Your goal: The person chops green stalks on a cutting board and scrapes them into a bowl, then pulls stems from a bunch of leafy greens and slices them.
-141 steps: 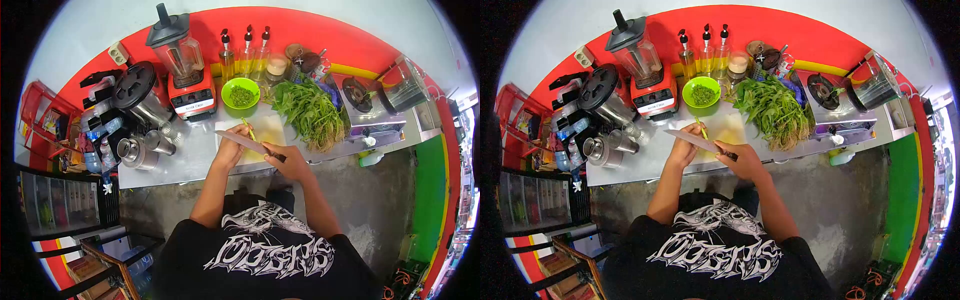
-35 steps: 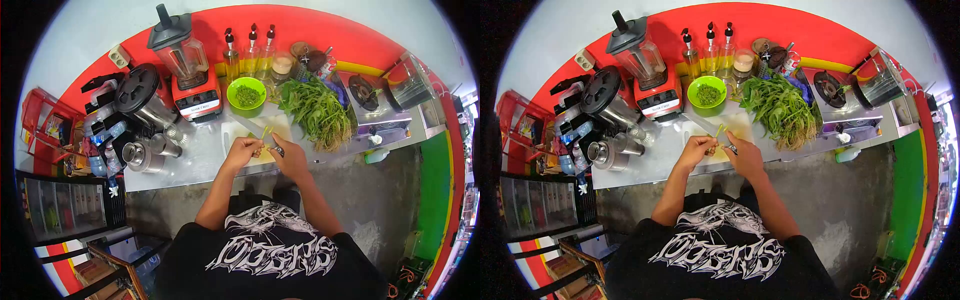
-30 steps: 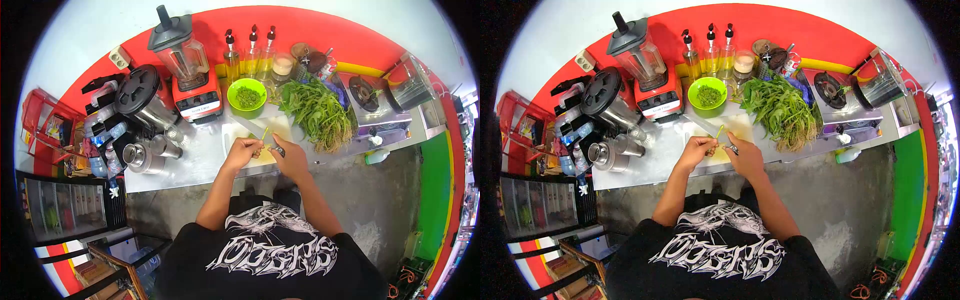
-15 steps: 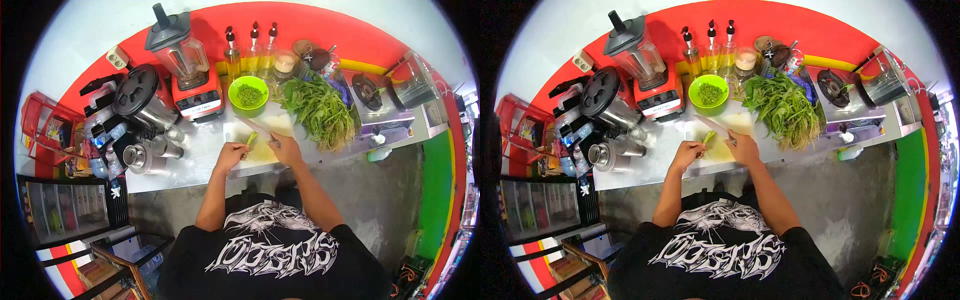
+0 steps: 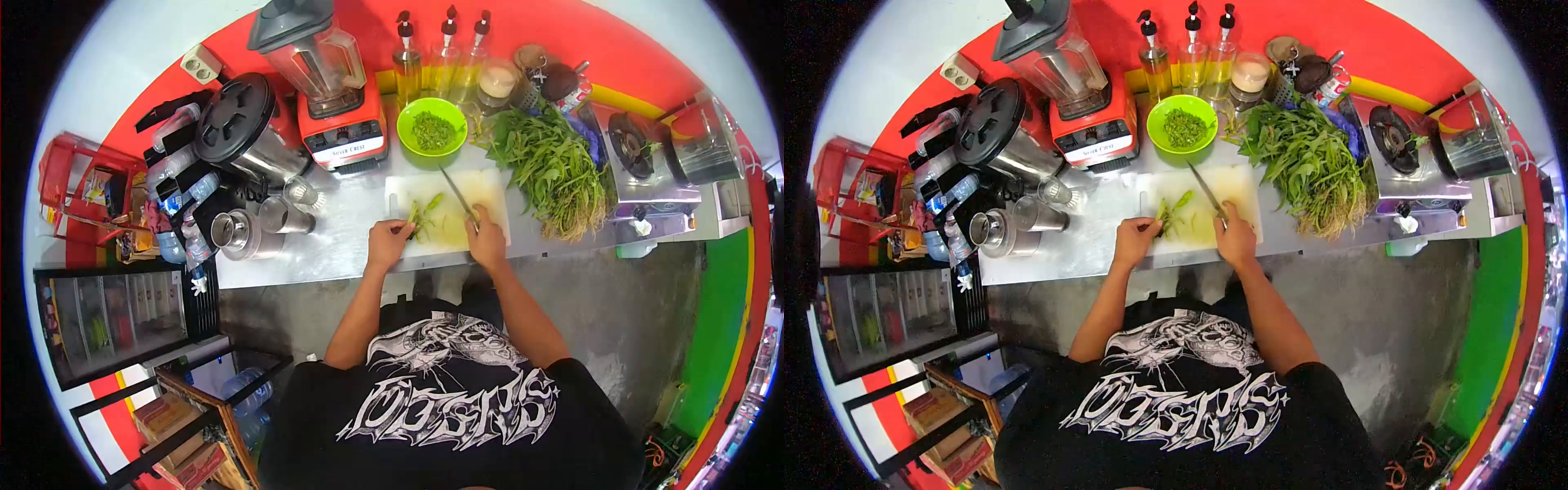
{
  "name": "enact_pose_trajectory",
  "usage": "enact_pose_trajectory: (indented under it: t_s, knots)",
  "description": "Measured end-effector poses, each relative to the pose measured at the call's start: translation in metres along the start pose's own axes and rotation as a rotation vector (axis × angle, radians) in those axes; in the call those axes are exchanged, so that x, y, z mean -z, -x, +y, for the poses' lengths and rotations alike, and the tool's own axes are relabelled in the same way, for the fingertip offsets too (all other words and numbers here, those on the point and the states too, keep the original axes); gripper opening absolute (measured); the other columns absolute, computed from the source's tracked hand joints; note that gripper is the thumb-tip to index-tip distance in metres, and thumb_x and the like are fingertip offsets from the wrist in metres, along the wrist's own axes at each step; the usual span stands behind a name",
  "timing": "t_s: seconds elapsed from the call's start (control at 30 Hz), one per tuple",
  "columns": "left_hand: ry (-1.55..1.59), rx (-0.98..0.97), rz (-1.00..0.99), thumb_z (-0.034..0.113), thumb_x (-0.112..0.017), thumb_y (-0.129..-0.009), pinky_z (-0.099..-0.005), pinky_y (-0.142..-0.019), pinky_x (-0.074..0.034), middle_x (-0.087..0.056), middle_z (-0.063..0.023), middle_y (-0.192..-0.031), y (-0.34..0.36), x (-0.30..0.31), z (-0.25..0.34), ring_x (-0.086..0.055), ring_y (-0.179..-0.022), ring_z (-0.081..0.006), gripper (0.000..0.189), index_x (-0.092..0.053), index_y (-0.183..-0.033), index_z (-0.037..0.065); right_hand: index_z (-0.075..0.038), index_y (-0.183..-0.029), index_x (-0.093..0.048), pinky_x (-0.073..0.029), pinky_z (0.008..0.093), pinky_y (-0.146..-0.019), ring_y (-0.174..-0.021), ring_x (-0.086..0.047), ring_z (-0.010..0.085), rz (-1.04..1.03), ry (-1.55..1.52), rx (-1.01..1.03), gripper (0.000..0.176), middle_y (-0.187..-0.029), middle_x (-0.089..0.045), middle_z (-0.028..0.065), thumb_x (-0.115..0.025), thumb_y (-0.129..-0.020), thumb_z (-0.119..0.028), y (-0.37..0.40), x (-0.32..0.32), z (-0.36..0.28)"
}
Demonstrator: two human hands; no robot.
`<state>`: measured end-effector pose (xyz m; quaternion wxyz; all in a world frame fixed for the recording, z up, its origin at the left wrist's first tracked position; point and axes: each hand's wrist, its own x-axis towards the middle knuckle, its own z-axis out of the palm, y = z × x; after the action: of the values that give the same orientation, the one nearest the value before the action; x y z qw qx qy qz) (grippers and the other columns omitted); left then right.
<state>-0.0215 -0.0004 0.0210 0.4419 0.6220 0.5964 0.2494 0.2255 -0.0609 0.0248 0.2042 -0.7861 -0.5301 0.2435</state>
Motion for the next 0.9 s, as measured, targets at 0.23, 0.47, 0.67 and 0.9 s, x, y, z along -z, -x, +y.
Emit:
enact_pose_trajectory:
  t_s: [0.23,0.47,0.67,0.9]
  knots:
    - [0.141,0.020,0.059,0.018,-0.077,-0.086,-0.0316,-0.065,-0.053,-0.075,-0.0150,-0.077,0.004,0.004,-0.005,-0.068,-0.066,-0.0171,0.022,-0.077,-0.094,-0.003,-0.014,-0.133,-0.050,-0.051,0.0544,-0.075,-0.086,-0.068,0.0420,0.098,0.074,0.117,0.041,-0.090,-0.071,0.0192,-0.058,-0.097,-0.032,0.001,-0.009,0.002]
    - [0.141,-0.051,0.114,0.009,-0.074,-0.086,-0.0300,-0.077,-0.056,-0.076,-0.0139,-0.090,0.002,0.000,-0.008,-0.071,-0.080,-0.0174,0.019,-0.075,-0.101,-0.003,-0.008,-0.138,-0.043,-0.051,0.0574,-0.076,-0.084,-0.066,0.0472,0.012,0.002,0.134,0.048,-0.090,-0.069,0.0256,-0.058,-0.096,-0.026,0.006,-0.003,-0.005]
    - [0.018,-0.032,0.106,0.007,-0.071,-0.084,-0.0377,-0.081,-0.057,-0.076,-0.0168,-0.094,0.016,0.001,0.001,-0.074,-0.088,-0.0305,0.018,-0.076,-0.101,0.002,-0.004,-0.139,-0.040,-0.051,0.0590,-0.076,-0.083,-0.066,0.0492,-0.062,0.069,0.082,0.050,-0.088,-0.069,0.0282,-0.057,-0.097,-0.025,0.020,-0.008,-0.012]
    - [-0.141,-0.279,0.281,0.009,-0.067,-0.089,-0.0405,-0.079,-0.054,-0.072,-0.0193,-0.093,0.001,-0.006,0.009,-0.070,-0.084,-0.0330,0.013,-0.073,-0.097,-0.001,-0.007,-0.135,-0.047,-0.051,0.0587,-0.077,-0.083,-0.065,0.0528,-0.206,0.112,0.080,0.040,-0.086,-0.067,0.0320,-0.055,-0.099,-0.024,0.026,-0.020,-0.047]
